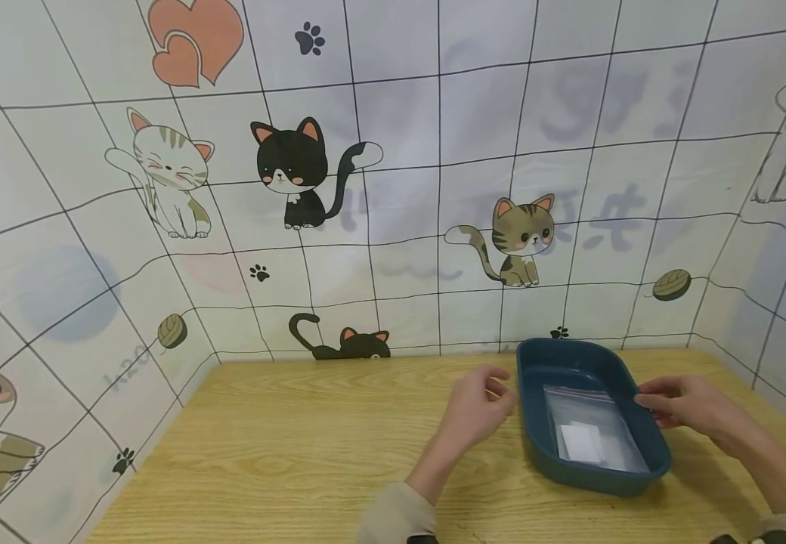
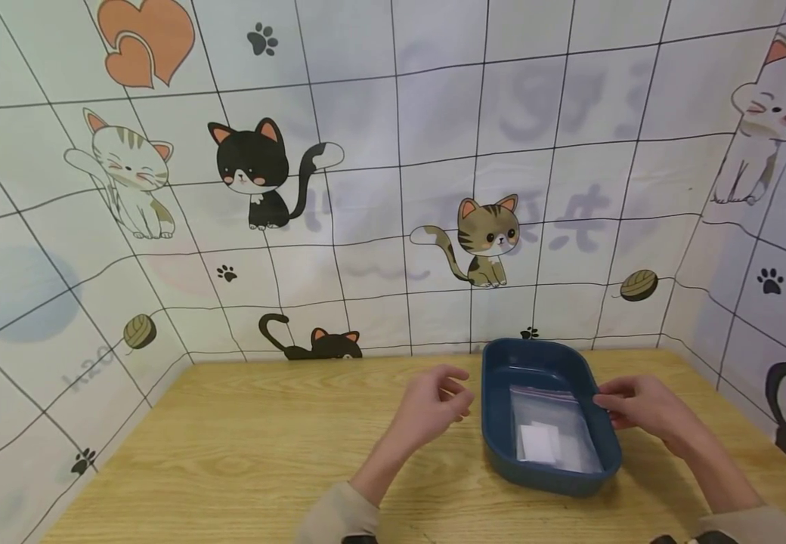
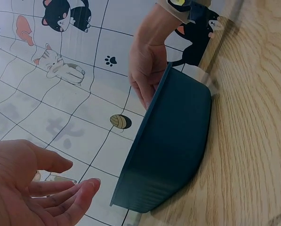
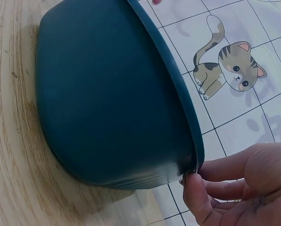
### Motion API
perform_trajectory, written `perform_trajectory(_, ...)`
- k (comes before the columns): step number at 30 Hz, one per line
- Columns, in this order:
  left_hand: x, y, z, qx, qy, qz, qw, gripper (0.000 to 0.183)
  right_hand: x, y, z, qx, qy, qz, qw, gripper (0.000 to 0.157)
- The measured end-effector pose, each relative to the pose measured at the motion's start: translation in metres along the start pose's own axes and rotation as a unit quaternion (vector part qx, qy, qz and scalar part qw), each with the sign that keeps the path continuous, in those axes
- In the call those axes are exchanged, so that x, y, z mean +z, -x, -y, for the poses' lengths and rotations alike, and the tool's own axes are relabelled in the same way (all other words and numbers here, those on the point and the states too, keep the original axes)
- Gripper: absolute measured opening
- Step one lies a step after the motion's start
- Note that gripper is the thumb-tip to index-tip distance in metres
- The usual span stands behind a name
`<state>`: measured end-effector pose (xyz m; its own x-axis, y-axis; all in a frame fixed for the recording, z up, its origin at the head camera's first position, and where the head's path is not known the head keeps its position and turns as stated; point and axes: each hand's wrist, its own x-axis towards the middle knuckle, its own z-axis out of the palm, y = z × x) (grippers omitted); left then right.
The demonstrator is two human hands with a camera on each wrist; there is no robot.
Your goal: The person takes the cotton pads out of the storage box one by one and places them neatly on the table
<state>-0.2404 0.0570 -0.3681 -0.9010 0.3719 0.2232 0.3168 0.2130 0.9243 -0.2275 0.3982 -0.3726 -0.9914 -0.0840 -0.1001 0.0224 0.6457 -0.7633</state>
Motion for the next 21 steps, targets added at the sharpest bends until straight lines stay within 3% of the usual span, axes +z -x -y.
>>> perform_trajectory(10, 0.02, -0.001, -0.012, -0.007, 0.014, 0.004, 0.9999, 0.024, 0.0, 0.0, -0.002, -0.001, -0.005, -0.003, 1.0, 0.05)
perform_trajectory(21, 0.038, -0.005, -0.02, -0.025, -0.05, -0.013, 0.9984, 0.022, 0.001, 0.0, -0.001, 0.001, 0.0, -0.008, 1.0, 0.051)
